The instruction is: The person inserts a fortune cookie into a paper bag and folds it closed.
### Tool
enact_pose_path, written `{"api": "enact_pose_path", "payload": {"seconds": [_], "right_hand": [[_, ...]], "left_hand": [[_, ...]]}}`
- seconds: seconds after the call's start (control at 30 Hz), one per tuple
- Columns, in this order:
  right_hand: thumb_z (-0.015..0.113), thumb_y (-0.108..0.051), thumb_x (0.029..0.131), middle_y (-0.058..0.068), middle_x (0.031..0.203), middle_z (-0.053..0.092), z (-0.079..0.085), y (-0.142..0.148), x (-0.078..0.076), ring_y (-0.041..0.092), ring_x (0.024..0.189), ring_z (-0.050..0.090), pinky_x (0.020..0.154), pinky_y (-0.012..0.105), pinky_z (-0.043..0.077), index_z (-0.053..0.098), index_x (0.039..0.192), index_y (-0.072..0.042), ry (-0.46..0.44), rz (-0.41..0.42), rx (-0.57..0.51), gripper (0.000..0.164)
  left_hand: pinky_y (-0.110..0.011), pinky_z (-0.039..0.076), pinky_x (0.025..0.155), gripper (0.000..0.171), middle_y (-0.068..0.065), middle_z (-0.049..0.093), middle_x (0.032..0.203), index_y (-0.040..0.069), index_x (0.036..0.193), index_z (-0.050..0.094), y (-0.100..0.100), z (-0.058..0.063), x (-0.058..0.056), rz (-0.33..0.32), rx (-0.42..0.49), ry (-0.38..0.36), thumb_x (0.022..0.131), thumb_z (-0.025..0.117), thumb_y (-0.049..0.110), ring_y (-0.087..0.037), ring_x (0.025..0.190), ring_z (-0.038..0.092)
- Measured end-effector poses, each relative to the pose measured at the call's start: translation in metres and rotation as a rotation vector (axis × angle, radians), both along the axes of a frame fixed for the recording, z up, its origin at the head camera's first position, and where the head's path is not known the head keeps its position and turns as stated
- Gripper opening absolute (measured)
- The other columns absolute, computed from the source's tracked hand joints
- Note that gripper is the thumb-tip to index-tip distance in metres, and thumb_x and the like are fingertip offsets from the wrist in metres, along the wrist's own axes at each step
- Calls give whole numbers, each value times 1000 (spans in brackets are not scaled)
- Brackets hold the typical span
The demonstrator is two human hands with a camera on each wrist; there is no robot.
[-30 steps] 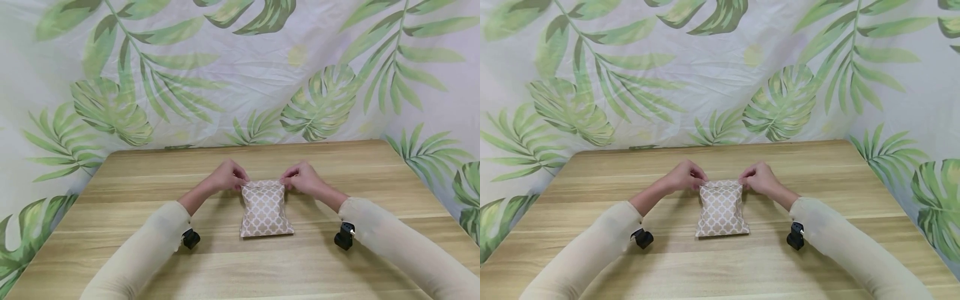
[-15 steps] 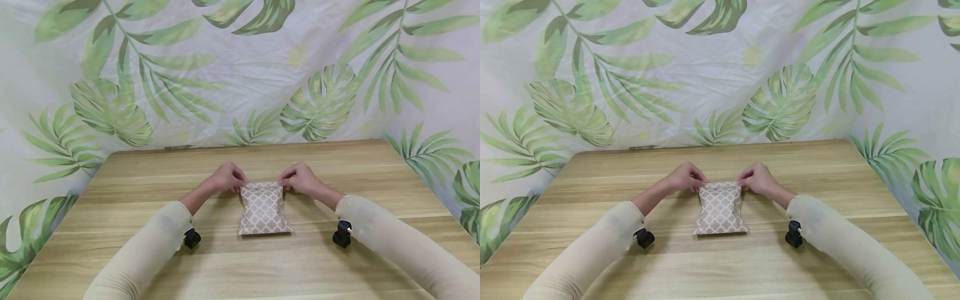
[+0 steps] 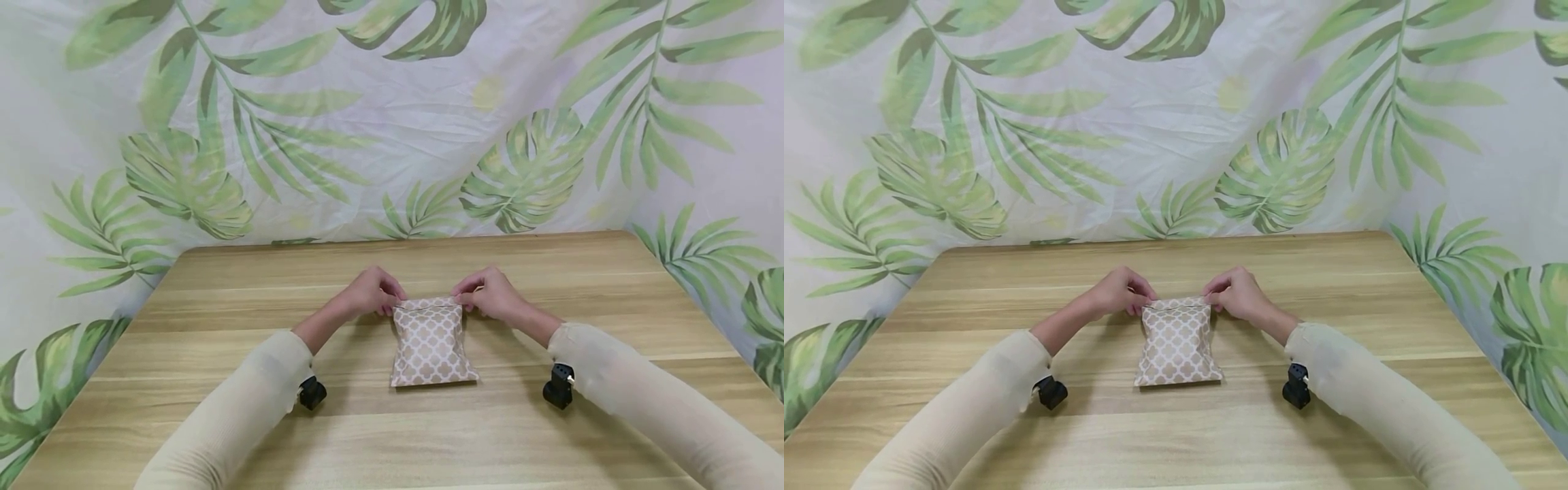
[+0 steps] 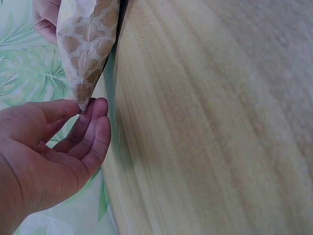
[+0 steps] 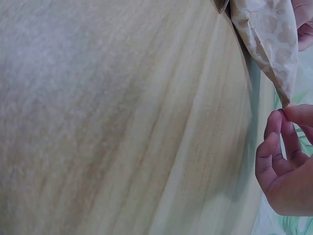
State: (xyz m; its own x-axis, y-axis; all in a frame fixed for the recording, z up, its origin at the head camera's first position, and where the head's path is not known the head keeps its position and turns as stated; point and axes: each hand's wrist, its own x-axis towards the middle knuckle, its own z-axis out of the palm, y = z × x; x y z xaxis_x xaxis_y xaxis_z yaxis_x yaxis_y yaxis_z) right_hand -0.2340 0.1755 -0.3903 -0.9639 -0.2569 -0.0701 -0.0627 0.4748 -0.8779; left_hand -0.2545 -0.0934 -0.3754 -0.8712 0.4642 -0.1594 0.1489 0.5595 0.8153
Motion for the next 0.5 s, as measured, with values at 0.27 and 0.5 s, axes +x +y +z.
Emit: {"api": "enact_pose_path", "payload": {"seconds": [0.27,0.5], "right_hand": [[71,0,95,11,74,71,2,2,-1,16,63,60,47,21,42,77,104,7,-7,24,-16,13],[71,-5,97,15,78,70,5,3,1,16,59,56,47,22,41,76,112,6,-34,22,-10,20]], "left_hand": [[-25,55,56,8,-10,71,78,-9,98,76,-1,-3,-2,3,11,2,95,69,-5,-16,63,67],[-28,57,58,9,-8,71,77,-6,98,75,-3,-3,0,4,2,9,97,69,1,-18,64,67]]}}
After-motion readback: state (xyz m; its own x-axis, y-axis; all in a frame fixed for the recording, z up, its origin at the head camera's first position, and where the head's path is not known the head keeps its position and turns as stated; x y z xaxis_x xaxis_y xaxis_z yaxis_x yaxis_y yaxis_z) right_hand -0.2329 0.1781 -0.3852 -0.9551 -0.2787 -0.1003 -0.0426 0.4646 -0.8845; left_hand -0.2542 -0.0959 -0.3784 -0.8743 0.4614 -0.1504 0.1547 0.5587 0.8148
